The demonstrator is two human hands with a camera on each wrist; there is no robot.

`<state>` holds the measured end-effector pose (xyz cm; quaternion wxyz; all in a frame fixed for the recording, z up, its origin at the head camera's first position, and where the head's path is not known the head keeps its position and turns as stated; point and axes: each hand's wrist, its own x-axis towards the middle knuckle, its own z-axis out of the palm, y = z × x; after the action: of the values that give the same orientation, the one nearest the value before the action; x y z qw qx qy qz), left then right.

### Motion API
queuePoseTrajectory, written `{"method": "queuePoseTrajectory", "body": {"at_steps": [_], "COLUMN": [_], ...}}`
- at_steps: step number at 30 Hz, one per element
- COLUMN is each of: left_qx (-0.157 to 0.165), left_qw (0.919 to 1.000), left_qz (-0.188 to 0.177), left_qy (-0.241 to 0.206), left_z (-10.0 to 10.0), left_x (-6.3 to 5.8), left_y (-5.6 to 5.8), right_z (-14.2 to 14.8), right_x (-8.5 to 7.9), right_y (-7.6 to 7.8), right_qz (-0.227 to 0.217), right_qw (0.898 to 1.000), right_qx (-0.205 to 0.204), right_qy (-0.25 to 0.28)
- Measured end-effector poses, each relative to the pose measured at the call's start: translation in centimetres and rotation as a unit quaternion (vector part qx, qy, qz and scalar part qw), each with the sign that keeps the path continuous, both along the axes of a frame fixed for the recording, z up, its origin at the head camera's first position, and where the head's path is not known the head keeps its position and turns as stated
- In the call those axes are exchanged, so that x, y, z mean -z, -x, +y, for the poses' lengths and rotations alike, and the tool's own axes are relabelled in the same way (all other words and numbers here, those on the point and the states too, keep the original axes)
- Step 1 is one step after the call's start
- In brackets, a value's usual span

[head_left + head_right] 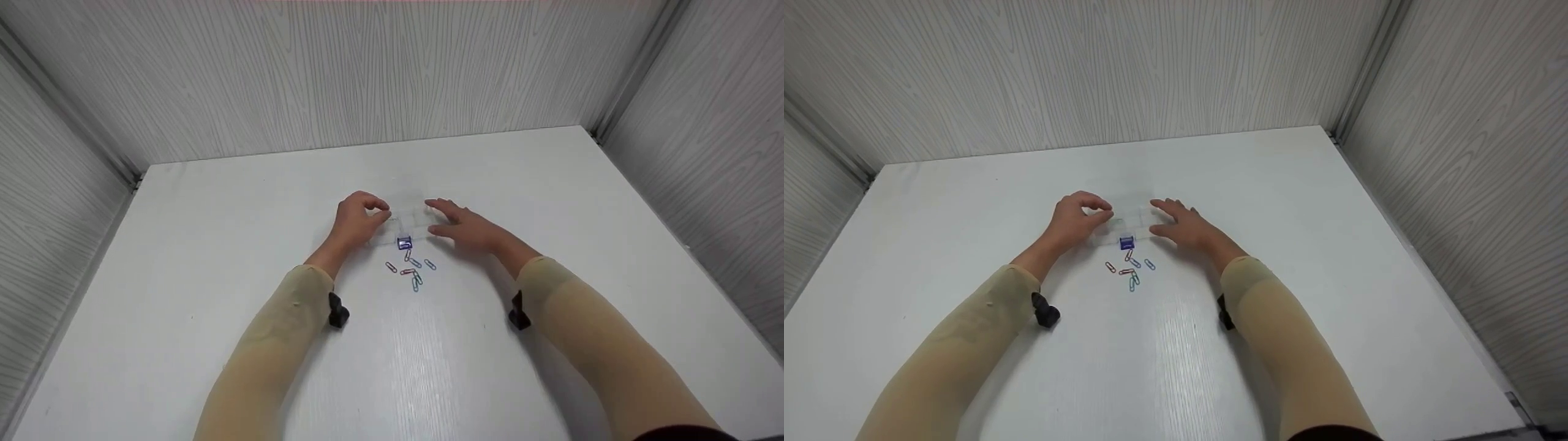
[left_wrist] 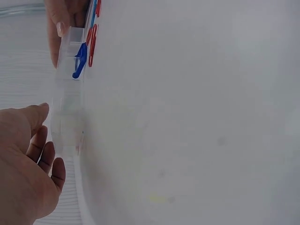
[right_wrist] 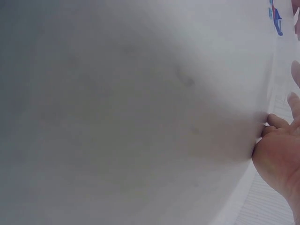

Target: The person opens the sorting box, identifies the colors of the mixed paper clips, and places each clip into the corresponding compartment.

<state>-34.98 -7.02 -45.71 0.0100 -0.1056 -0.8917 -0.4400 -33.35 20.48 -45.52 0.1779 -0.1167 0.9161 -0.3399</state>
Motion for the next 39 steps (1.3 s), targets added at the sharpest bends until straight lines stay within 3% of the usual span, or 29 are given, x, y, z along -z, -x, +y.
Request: {"method": "queuePoseTrajectory", "body": {"at_steps": [10,17,22,29,35,39], "left_qx": [0.03,0.086,0.136,0.212,0.235,0.24], "left_qw": [0.9987,0.9952,0.9903,0.9772,0.9715,0.9704], "left_qz": [0.037,0.043,0.021,0.002,-0.03,-0.023], "left_qy": [-0.015,-0.021,-0.011,-0.007,0.0,0.012], "left_z": [-0.5,-0.4,-0.2,0.4,1.0,1.3], "left_x": [-2.0,-2.6,-2.3,-1.1,-0.2,-0.1], "left_y": [-2.1,-4.4,-6.0,-7.5,-8.3,-8.4], "right_z": [-0.1,-0.1,-0.1,-0.1,0.0,0.0], "right_x": [-0.2,-0.1,-0.1,0.0,0.1,0.0], "right_y": [0.2,0.2,0.3,0.4,0.5,0.4], "right_qz": [-0.007,-0.006,-0.006,-0.003,0.0,0.003], "right_qw": [1.0,1.0,1.0,1.0,1.0,1.0], "right_qx": [-0.006,0.003,-0.002,-0.014,-0.021,-0.022], "right_qy": [-0.007,-0.015,-0.015,-0.015,-0.013,-0.012]}}
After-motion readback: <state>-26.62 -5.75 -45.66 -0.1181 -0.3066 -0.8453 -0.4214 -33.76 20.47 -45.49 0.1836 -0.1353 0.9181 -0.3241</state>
